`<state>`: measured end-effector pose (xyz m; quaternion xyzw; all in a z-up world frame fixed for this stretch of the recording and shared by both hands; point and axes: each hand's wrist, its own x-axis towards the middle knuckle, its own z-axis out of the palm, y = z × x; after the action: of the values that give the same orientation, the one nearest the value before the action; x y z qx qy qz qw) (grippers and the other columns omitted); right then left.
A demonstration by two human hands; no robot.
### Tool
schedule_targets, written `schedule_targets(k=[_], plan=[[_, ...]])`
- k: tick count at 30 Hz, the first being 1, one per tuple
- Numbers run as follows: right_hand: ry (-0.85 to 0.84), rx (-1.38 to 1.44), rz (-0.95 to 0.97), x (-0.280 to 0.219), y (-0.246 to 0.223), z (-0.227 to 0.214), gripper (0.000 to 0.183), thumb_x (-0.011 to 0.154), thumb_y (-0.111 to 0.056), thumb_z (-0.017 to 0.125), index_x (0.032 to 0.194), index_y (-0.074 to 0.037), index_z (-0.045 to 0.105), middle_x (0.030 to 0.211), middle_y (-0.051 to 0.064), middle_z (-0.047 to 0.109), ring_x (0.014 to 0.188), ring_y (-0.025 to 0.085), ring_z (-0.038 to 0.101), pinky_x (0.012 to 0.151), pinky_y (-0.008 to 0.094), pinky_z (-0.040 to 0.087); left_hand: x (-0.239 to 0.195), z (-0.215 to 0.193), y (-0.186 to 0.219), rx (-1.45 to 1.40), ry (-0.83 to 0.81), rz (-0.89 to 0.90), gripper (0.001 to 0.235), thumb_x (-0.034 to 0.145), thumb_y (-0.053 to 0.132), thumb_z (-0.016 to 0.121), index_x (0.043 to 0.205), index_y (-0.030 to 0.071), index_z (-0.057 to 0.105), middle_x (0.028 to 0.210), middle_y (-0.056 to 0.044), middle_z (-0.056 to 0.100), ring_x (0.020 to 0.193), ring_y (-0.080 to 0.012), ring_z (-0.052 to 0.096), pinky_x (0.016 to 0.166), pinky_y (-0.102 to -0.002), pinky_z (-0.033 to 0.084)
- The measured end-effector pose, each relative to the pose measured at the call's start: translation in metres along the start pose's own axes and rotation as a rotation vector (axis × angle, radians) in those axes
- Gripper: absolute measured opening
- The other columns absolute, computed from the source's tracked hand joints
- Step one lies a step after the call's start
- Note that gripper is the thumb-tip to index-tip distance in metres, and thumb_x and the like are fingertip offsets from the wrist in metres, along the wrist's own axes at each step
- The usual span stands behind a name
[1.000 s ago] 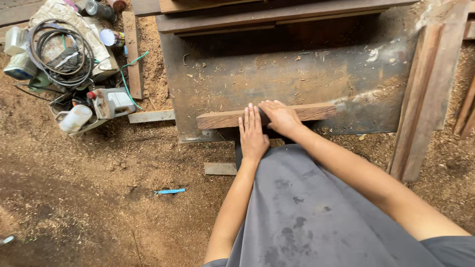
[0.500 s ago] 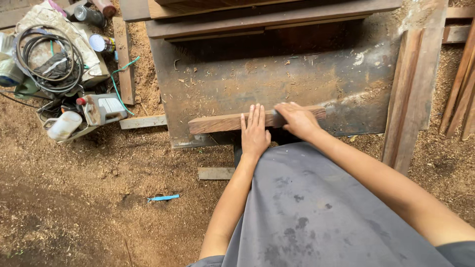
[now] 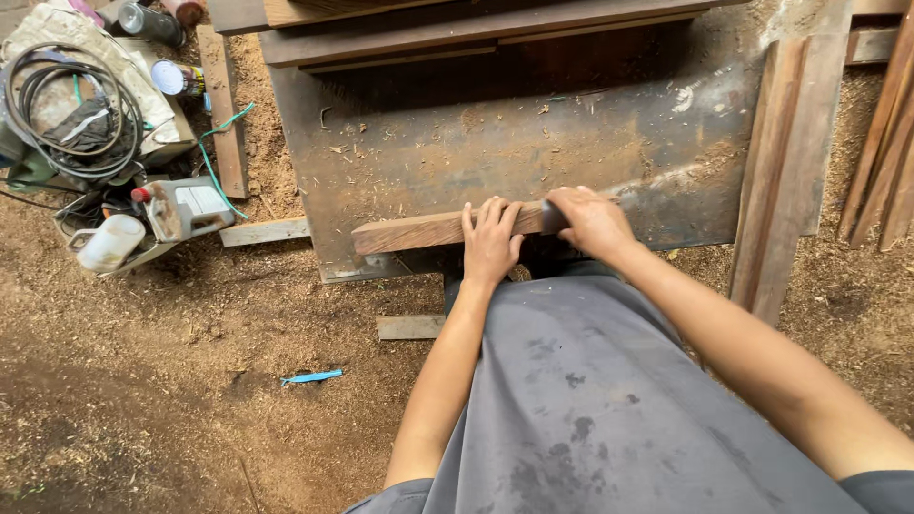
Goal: The person sands a rectangular wooden plank using a sanding block. They hold the plank steady with their left hand and rub the sanding block back and forth along the surface with their right hand. The person occasionally adjusts their grip and the plank's position to sand different sections.
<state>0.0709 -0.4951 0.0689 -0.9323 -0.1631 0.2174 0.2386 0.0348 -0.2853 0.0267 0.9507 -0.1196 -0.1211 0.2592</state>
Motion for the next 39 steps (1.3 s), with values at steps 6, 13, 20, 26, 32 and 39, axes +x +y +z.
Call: schedule_targets(k=[6,13,20,26,32,39], plan=[[-0.029,-0.052,0.112,-0.019,0.024,-0.023,0.061,0.07,-0.012,0.088,0.124,-0.012,0.06,0.122,0.007,0.07,0.117,0.03,0.064,0.099,0.042,0.052,0.001,-0.003,0.0,-0.055,-0.001,-0.011,0.058,0.077,0.017,0.081,0.132,0.015,0.063,0.125,-0.006,0.061,0.127,-0.0243,0.055,0.12,-0.059,0.028],[0.08,0.04,-0.064,0.006,-0.009,0.015,0.072,0.064,-0.011,0.088,0.13,-0.007,0.058,0.133,0.015,0.066,0.128,0.032,0.06,0.11,0.041,0.047,0.002,-0.005,-0.005,-0.045,-0.04,-0.011,0.058,0.079,0.016,0.08,0.134,0.013,0.061,0.133,-0.006,0.06,0.137,-0.026,0.05,0.122,-0.056,0.028],[0.054,-0.124,0.063,-0.023,0.034,-0.003,0.071,0.068,-0.013,0.088,0.132,-0.008,0.057,0.138,0.014,0.065,0.13,0.03,0.059,0.117,0.044,0.042,-0.023,-0.013,0.006,-0.007,-0.077,-0.008,0.09,0.08,0.017,0.071,0.16,0.009,0.031,0.168,-0.012,0.028,0.157,-0.0303,0.022,0.128,-0.056,0.015],[0.047,0.037,-0.041,-0.001,0.008,0.017,0.069,0.07,-0.011,0.087,0.132,-0.008,0.057,0.136,0.013,0.066,0.131,0.03,0.06,0.118,0.043,0.044,-0.032,-0.011,0.011,0.055,-0.12,-0.001,0.094,0.078,0.018,0.068,0.163,0.012,0.027,0.171,-0.011,0.02,0.159,-0.0302,0.018,0.128,-0.058,0.01],[0.042,-0.072,0.011,-0.023,0.044,-0.001,0.068,0.071,-0.013,0.086,0.133,-0.011,0.058,0.14,0.011,0.065,0.132,0.029,0.059,0.117,0.043,0.041,-0.026,-0.009,0.007,0.075,-0.117,0.01,0.094,0.08,0.018,0.068,0.164,0.015,0.027,0.172,-0.008,0.02,0.159,-0.0282,0.017,0.129,-0.058,0.008],[0.021,-0.104,0.051,-0.025,0.05,0.001,0.067,0.073,-0.013,0.085,0.133,-0.011,0.056,0.14,0.012,0.064,0.133,0.031,0.058,0.119,0.042,0.042,-0.029,-0.006,0.012,0.104,-0.13,0.01,0.094,0.081,0.018,0.067,0.163,0.014,0.023,0.172,-0.007,0.018,0.159,-0.027,0.015,0.128,-0.058,0.007]])
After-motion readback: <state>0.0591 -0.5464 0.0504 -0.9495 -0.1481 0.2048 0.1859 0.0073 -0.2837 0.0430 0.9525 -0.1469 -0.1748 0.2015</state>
